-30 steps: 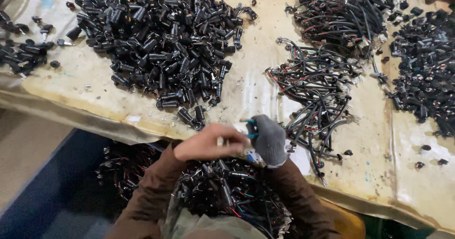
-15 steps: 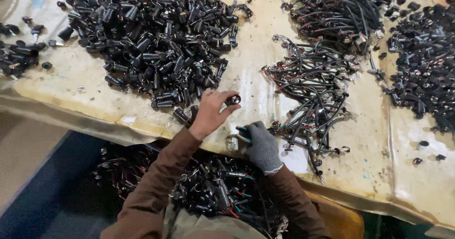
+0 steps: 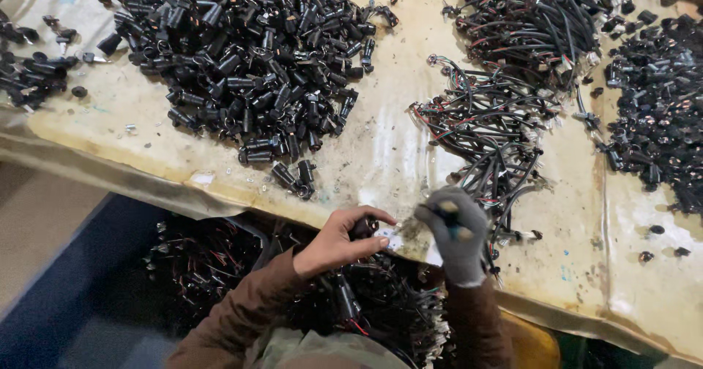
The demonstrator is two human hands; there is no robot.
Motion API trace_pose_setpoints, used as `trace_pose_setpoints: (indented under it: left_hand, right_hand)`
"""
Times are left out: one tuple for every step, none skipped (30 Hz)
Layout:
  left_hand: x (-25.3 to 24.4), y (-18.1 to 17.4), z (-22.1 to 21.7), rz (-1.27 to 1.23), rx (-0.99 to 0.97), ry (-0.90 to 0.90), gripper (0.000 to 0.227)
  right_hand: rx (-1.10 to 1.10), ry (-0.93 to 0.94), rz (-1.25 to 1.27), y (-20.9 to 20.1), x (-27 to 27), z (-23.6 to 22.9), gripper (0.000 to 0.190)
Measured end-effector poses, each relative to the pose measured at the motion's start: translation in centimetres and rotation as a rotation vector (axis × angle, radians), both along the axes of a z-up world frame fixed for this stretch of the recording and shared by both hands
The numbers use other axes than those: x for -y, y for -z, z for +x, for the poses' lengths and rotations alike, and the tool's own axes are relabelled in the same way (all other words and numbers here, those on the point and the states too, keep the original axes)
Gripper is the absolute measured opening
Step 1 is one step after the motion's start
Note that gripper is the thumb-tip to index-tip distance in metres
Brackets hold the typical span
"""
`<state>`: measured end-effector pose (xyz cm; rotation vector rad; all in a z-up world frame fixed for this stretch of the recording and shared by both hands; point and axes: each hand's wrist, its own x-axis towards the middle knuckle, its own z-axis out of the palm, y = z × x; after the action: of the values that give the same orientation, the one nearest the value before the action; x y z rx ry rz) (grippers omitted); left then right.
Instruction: The person repeatedly picks up black cylindrical connectors and wire bundles from a workbench, uses pliers to strip or adjust wires, and inserts the wires into the connectors. The person places the assembled units back on the table in a growing pile.
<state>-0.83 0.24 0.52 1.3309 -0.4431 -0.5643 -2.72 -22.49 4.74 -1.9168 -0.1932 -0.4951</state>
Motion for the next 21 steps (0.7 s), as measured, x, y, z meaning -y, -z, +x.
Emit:
trace_pose_setpoints:
  left_hand:
    - [0.1,-0.2,-0.3,-0.005,-0.037,0.048,0.034]
    - [0.2,-0.4,-0.3,0.023,0.100,0.062,0.033]
    - [0.5,-0.5,-0.3,0.050,0.236,0.076,0.032]
    - [0.7,-0.5,-0.2,0.077,0.376,0.091,0.031]
    - [0.8,-0.5,0.0,0.139,0.466,0.164,0.025]
    - [0.8,-0.4,0.3,0.198,0.555,0.236,0.023]
    - [0.9,-0.4,0.5,0.257,0.645,0.309,0.026]
    - [0.8,-0.5,0.8,0.244,0.689,0.369,0.028]
    - [0.7,-0.6,1.1,0.231,0.734,0.430,0.030]
    - [0.4,-0.7,0.9,0.218,0.767,0.493,0.033]
    - [0.0,-0.8,0.8,0.237,0.755,0.392,0.033]
    - [-0.3,-1.2,1.2,0.255,0.753,0.283,0.033]
    - [-0.5,-1.6,1.5,0.273,0.750,0.173,0.034]
    - [-0.7,-1.9,1.2,0.303,0.757,0.154,0.034]
    - [-0.8,-2.1,0.7,0.334,0.764,0.134,0.033]
    - [-0.8,-2.3,0.4,0.363,0.773,0.114,0.033]
    - [-0.5,-2.4,-0.1,0.381,0.822,0.081,0.031]
    - [-0.1,-2.4,-1.1,0.397,0.863,0.051,0.029]
    - [0.3,-2.3,-2.2,0.413,0.904,0.021,0.027]
    - [0.6,-2.3,-3.0,0.390,0.946,0.016,0.029]
    - [0.9,-2.2,-3.9,0.368,0.988,0.012,0.032]
  right_hand:
    - [0.113,-0.068,0.115,-1.1,0.8,-1.3,0.022]
    - [0.116,-0.177,0.070,-1.8,1.1,-1.9,0.022]
    - [0.120,-0.286,0.024,-2.5,1.3,-2.4,0.022]
    - [0.127,-0.394,-0.021,-3.2,1.4,-2.6,0.023]
    - [0.072,-0.477,-0.119,-3.6,1.2,-2.5,0.023]
    - [0.013,-0.559,-0.218,-3.9,0.7,-2.1,0.024]
    - [-0.048,-0.640,-0.317,-4.3,0.4,-1.7,0.026]
    - [-0.109,-0.704,-0.314,-4.5,-0.1,-1.1,0.024]
    - [-0.169,-0.768,-0.311,-4.6,-0.7,-0.9,0.022]
    - [-0.238,-0.833,-0.301,-4.4,-1.4,-1.0,0.020]
    - [-0.200,-0.639,-0.217,-4.1,-2.2,-1.6,0.017]
    - [-0.149,-0.449,-0.144,-3.7,-3.0,-2.0,0.015]
    - [-0.098,-0.260,-0.069,-3.3,-3.6,-2.3,0.013]
    - [-0.073,-0.237,-0.089,-2.8,-3.8,-2.9,0.016]
    - [-0.047,-0.215,-0.109,-2.1,-4.0,-3.6,0.019]
    - [-0.021,-0.192,-0.131,-1.6,-3.9,-4.1,0.023]
    - [-0.053,-0.256,0.182,-1.2,-3.6,-4.5,0.028]
    - [-0.092,-0.312,0.497,-1.1,-3.2,-5.4,0.033]
    - [-0.129,-0.361,0.814,-1.0,-2.9,-6.1,0.039]
    - [-0.114,-0.505,1.014,-1.0,-2.6,-6.3,0.041]
    - [-0.096,-0.649,1.214,-1.2,-2.3,-6.6,0.043]
